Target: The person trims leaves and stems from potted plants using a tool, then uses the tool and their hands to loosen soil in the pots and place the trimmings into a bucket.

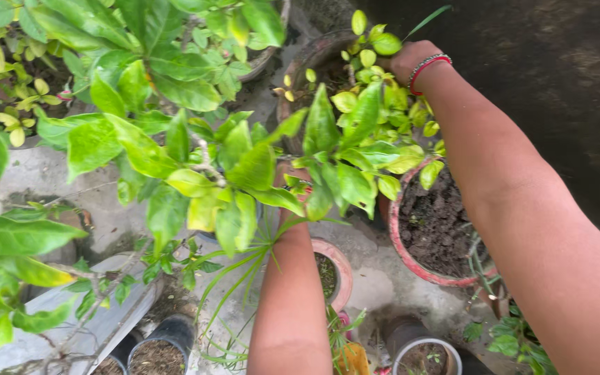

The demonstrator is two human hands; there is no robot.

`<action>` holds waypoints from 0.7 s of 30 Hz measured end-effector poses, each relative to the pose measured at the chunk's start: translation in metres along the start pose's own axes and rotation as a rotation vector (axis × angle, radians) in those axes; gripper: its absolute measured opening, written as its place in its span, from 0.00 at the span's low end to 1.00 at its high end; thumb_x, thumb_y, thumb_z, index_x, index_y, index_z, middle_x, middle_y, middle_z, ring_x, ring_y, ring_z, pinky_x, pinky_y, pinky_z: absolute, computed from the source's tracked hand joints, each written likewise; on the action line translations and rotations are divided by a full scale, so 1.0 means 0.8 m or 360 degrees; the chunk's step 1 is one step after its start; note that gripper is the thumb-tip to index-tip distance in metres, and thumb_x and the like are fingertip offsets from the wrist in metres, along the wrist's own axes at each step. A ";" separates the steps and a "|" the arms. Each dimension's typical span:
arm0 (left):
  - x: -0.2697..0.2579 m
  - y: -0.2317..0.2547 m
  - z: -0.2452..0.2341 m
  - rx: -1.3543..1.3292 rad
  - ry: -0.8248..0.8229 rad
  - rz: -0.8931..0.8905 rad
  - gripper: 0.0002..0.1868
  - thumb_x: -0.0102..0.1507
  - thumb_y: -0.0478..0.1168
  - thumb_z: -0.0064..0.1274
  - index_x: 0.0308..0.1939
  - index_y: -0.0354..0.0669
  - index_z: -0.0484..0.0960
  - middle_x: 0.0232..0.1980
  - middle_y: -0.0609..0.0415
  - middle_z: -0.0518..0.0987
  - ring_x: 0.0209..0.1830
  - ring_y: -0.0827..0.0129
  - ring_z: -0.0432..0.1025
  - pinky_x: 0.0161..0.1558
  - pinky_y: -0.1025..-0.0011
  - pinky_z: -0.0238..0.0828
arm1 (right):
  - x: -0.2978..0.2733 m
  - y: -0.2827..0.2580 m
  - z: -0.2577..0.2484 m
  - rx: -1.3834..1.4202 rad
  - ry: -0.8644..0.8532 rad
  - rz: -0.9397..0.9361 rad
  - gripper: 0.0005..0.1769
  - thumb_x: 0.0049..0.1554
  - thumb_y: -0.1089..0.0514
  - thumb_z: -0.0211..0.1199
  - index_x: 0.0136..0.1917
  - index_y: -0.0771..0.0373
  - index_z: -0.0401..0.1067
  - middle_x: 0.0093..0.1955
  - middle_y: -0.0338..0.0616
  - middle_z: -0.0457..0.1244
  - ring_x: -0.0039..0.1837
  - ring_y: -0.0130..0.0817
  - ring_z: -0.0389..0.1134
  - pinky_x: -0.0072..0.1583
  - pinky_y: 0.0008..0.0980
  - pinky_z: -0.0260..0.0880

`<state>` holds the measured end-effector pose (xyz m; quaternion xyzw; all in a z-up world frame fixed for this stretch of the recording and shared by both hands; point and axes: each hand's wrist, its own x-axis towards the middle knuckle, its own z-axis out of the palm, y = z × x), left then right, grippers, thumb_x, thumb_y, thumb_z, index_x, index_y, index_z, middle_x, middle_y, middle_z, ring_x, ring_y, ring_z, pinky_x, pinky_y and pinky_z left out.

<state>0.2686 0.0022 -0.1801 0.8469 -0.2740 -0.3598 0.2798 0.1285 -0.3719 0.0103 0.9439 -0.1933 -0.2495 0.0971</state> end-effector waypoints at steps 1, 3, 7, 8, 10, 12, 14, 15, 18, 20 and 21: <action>-0.003 -0.008 0.000 -0.0006 0.0039 -0.0028 0.21 0.64 0.56 0.54 0.51 0.44 0.84 0.49 0.45 0.83 0.48 0.51 0.78 0.47 0.56 0.74 | 0.012 0.001 0.018 -0.0031 -0.0034 -0.0019 0.24 0.59 0.55 0.56 0.67 0.40 0.74 0.54 0.43 0.71 0.58 0.45 0.72 0.51 0.47 0.76; -0.014 -0.017 0.012 -0.0040 0.0096 -0.0074 0.21 0.64 0.55 0.54 0.50 0.44 0.84 0.49 0.44 0.83 0.48 0.51 0.79 0.46 0.56 0.74 | 0.028 0.008 0.058 0.0026 0.0042 0.0008 0.18 0.59 0.50 0.58 0.61 0.44 0.78 0.56 0.41 0.72 0.60 0.45 0.73 0.55 0.44 0.76; -0.032 -0.031 0.015 -0.0115 0.0207 -0.0156 0.20 0.64 0.55 0.54 0.49 0.44 0.84 0.48 0.44 0.83 0.47 0.50 0.79 0.46 0.56 0.74 | 0.069 0.018 0.107 0.0564 0.0068 0.0414 0.18 0.61 0.44 0.58 0.57 0.52 0.80 0.56 0.47 0.71 0.57 0.53 0.72 0.58 0.45 0.72; -0.029 -0.028 0.014 -0.0126 0.0230 -0.0160 0.20 0.64 0.55 0.55 0.49 0.43 0.84 0.48 0.44 0.83 0.47 0.50 0.79 0.46 0.56 0.74 | 0.073 0.019 0.115 0.0402 0.0046 0.0348 0.17 0.61 0.44 0.58 0.56 0.52 0.80 0.56 0.46 0.72 0.58 0.50 0.72 0.60 0.44 0.70; -0.024 -0.020 0.013 -0.0152 0.0274 -0.0177 0.20 0.64 0.54 0.55 0.48 0.43 0.84 0.47 0.43 0.83 0.46 0.50 0.79 0.45 0.56 0.74 | 0.075 0.023 0.130 0.0079 0.0000 0.0215 0.17 0.61 0.44 0.57 0.54 0.50 0.82 0.55 0.42 0.73 0.59 0.45 0.73 0.64 0.41 0.68; -0.031 -0.010 0.017 -0.0162 0.0290 -0.0204 0.20 0.63 0.54 0.55 0.48 0.43 0.85 0.47 0.43 0.83 0.46 0.50 0.79 0.45 0.55 0.74 | 0.086 0.016 0.128 0.0421 0.0206 0.0406 0.19 0.58 0.43 0.58 0.54 0.53 0.81 0.55 0.43 0.72 0.59 0.55 0.68 0.61 0.44 0.65; -0.030 -0.001 0.016 -0.0157 0.0294 -0.0214 0.19 0.63 0.54 0.55 0.47 0.43 0.85 0.46 0.43 0.83 0.46 0.49 0.79 0.45 0.55 0.74 | 0.087 0.014 0.126 0.0401 0.0235 0.0427 0.19 0.59 0.43 0.58 0.53 0.54 0.81 0.55 0.42 0.72 0.59 0.54 0.68 0.62 0.43 0.64; -0.028 0.001 0.012 -0.0147 0.0290 -0.0226 0.19 0.63 0.53 0.55 0.47 0.43 0.85 0.46 0.43 0.83 0.46 0.49 0.79 0.45 0.55 0.74 | 0.083 0.012 0.127 0.0211 0.0161 0.0348 0.17 0.61 0.45 0.57 0.53 0.52 0.82 0.55 0.41 0.73 0.58 0.49 0.70 0.64 0.40 0.65; -0.028 0.004 0.009 -0.0106 0.0265 -0.0255 0.19 0.63 0.53 0.55 0.46 0.42 0.85 0.45 0.42 0.83 0.45 0.49 0.79 0.44 0.55 0.74 | 0.072 -0.003 0.124 -0.0094 0.0097 0.0281 0.14 0.61 0.47 0.58 0.52 0.51 0.82 0.53 0.39 0.73 0.58 0.40 0.73 0.64 0.41 0.66; -0.031 0.000 0.009 -0.0068 0.0242 -0.0295 0.19 0.63 0.53 0.55 0.45 0.42 0.85 0.45 0.42 0.83 0.45 0.48 0.79 0.44 0.55 0.74 | 0.068 -0.013 0.109 -0.0188 0.0083 0.0289 0.13 0.60 0.48 0.60 0.51 0.50 0.82 0.52 0.37 0.73 0.58 0.37 0.73 0.61 0.43 0.67; -0.039 -0.003 0.013 -0.0050 0.0231 -0.0316 0.18 0.63 0.52 0.55 0.45 0.42 0.85 0.44 0.42 0.83 0.45 0.48 0.79 0.44 0.55 0.74 | 0.066 -0.015 0.104 -0.0223 0.0060 0.0296 0.12 0.59 0.49 0.61 0.51 0.50 0.82 0.51 0.37 0.73 0.58 0.36 0.74 0.59 0.44 0.68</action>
